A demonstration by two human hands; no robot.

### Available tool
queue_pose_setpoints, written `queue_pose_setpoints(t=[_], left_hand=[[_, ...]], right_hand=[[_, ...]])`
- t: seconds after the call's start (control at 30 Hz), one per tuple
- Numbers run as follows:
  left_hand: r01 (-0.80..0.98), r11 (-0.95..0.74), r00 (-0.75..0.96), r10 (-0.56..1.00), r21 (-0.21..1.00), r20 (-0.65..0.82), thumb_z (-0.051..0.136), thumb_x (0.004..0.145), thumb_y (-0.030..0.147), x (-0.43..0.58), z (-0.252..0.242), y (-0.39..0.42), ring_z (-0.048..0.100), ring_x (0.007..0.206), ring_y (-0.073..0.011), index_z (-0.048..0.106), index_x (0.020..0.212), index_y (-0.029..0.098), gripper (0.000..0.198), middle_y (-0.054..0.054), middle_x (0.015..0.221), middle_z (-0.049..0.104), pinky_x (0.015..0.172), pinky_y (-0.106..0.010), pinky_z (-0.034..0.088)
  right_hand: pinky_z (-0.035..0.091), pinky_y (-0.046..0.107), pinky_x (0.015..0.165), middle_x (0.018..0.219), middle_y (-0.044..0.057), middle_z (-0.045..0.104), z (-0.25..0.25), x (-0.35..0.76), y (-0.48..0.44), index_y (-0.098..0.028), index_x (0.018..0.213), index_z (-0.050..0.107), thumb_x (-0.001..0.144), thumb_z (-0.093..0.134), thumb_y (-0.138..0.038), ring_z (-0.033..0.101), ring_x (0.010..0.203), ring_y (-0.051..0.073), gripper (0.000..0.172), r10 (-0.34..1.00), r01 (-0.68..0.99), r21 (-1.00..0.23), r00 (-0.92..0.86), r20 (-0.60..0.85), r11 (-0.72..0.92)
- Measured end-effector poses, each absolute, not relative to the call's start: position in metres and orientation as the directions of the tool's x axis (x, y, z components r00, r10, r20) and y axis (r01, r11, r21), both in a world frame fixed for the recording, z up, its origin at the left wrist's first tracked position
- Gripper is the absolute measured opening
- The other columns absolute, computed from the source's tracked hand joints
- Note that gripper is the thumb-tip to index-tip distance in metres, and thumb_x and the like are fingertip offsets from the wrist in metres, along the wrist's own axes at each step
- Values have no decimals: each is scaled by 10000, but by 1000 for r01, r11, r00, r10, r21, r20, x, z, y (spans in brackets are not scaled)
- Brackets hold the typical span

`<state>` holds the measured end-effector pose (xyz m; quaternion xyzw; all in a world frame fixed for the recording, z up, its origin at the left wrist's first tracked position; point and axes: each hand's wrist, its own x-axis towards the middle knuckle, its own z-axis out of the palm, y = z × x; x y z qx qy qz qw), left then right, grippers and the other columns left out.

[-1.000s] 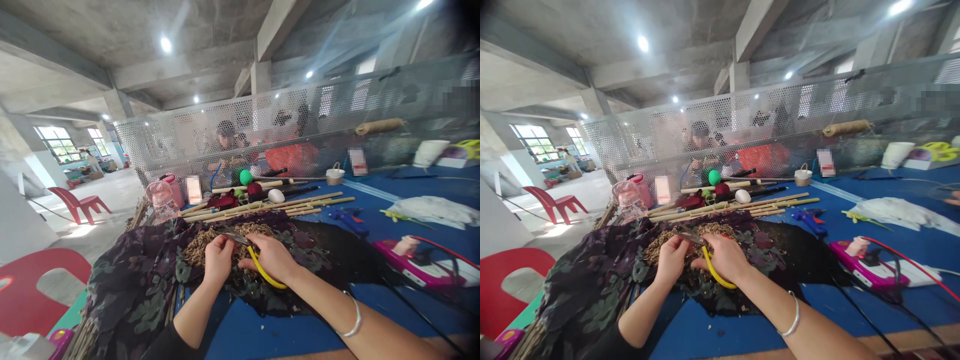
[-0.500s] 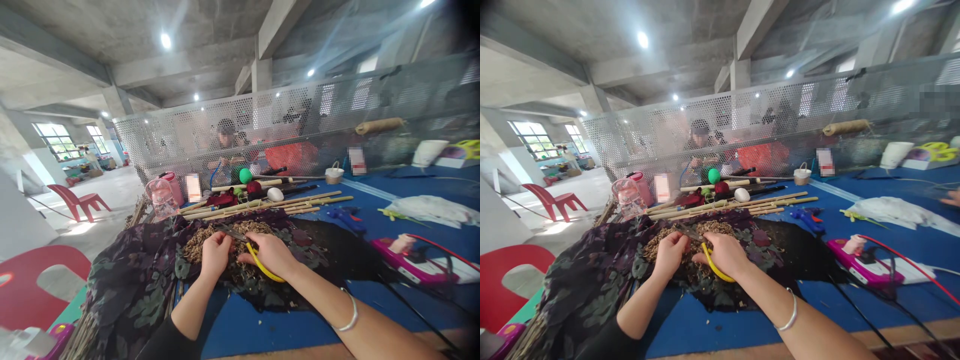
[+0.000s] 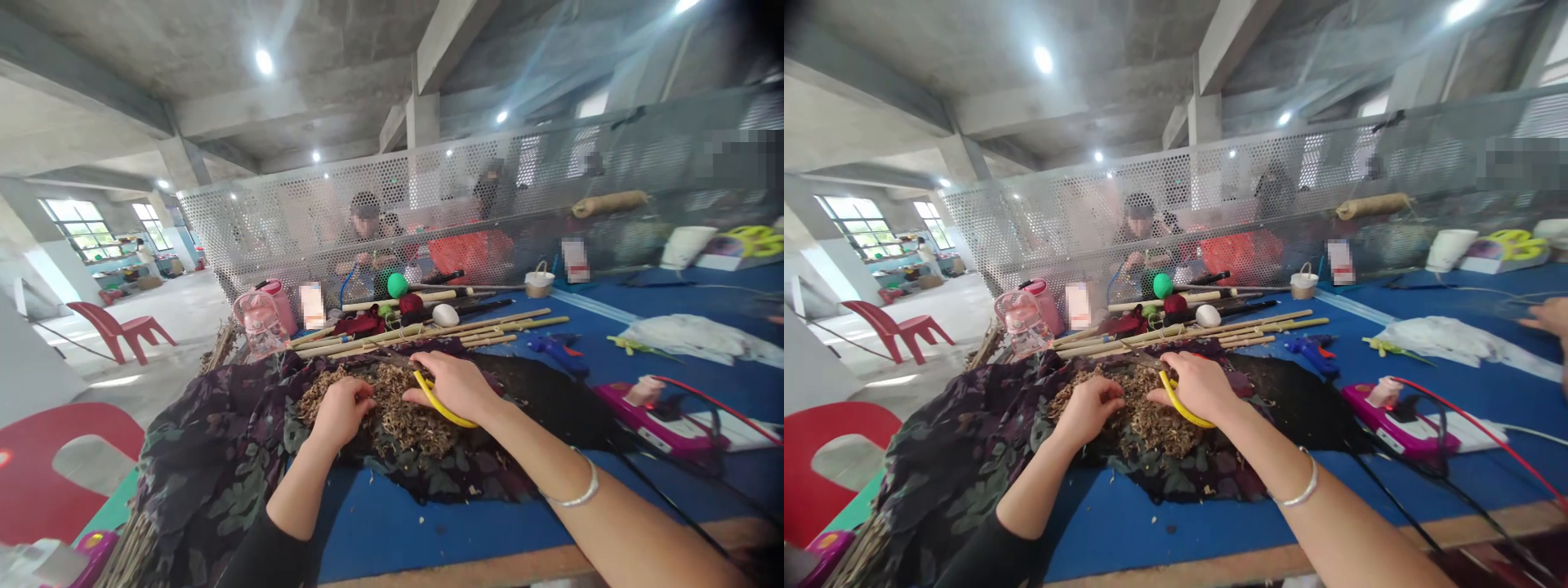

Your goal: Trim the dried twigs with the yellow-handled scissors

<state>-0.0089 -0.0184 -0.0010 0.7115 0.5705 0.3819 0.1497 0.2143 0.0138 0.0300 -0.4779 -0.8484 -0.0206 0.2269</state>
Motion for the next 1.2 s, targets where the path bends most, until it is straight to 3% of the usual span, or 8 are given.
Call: queue_pose_setpoints(t=[0.1, 0.2, 0.27, 0.47, 0.6, 0.77, 1.0, 1.2], left_hand=[[710, -373, 251, 927, 597, 280, 663, 641, 243, -4, -4, -23, 567, 669, -171, 712, 764, 214, 135, -43, 753, 641, 638, -261, 421], [771, -391, 301, 919, 502, 254, 709, 607, 317, 0, -10, -24, 591, 718, -197, 709, 890, 227, 297, -59, 815, 652, 651, -264, 430], [803, -396, 320, 917, 445, 238, 706, 614, 334, 3, -12, -22, 602, 775, -212, 701, 931, 232, 333, -65, 861, 658, 681, -264, 437], [867, -344, 301, 938, 360, 171, 563, 745, 248, 7, -10, -18, 608, 823, -194, 710, 838, 220, 177, -54, 855, 683, 757, -266, 445], [785, -260, 155, 961, 563, 228, 499, 790, 246, 5, -13, -15, 614, 725, -171, 704, 843, 172, 224, -64, 771, 689, 722, -269, 462], [593, -56, -39, 994, 804, 98, 433, 803, 173, 1, -20, -10, 588, 587, -128, 664, 947, 112, 279, -87, 787, 678, 539, -221, 449], [832, -155, 13, 965, 532, 261, 520, 787, 334, -2, -11, -13, 564, 582, -153, 712, 734, 176, 255, -55, 630, 667, 568, -242, 376], [808, -150, -57, 942, 570, 329, 482, 810, 356, -5, -14, -12, 583, 625, -153, 699, 756, 182, 284, -54, 672, 676, 599, -240, 378]], right_hand=[[423, 321, 697, 908, 73, 635, 51, 214, 22, -223, 1054, 583, 718, 564, -519, 598, 819, 239, 448, 773, 839, -19, -492, 400, 544], [392, 334, 708, 865, 91, 632, 71, 212, 27, -202, 1018, 612, 762, 523, -298, 582, 840, 252, 287, 682, 770, 161, -626, 377, 617], [376, 335, 738, 862, 87, 633, 79, 209, 28, -199, 1016, 617, 729, 535, -235, 569, 875, 253, 300, 635, 724, 220, -683, 362, 653], [383, 279, 717, 938, 55, 639, 65, 200, 22, -221, 1106, 568, 770, 513, -325, 581, 857, 199, 355, 689, 797, 60, -555, 466, 602], [391, 262, 733, 965, 27, 640, 43, 200, 22, -232, 1085, 568, 755, 532, -296, 581, 879, 186, 338, 709, 809, -31, -496, 501, 587], [372, 238, 600, 863, 12, 630, 21, 201, 20, -240, 1089, 566, 750, 541, -304, 576, 716, 148, 346, 784, 842, -178, -367, 501, 509], [364, 229, 585, 837, 15, 618, 10, 202, 12, -233, 1077, 578, 736, 552, -288, 561, 695, 137, 347, 788, 793, -263, -387, 479, 549], [374, 231, 608, 855, 11, 626, 8, 200, 9, -248, 1087, 575, 738, 552, -290, 569, 711, 140, 353, 802, 786, -293, -385, 456, 544]])
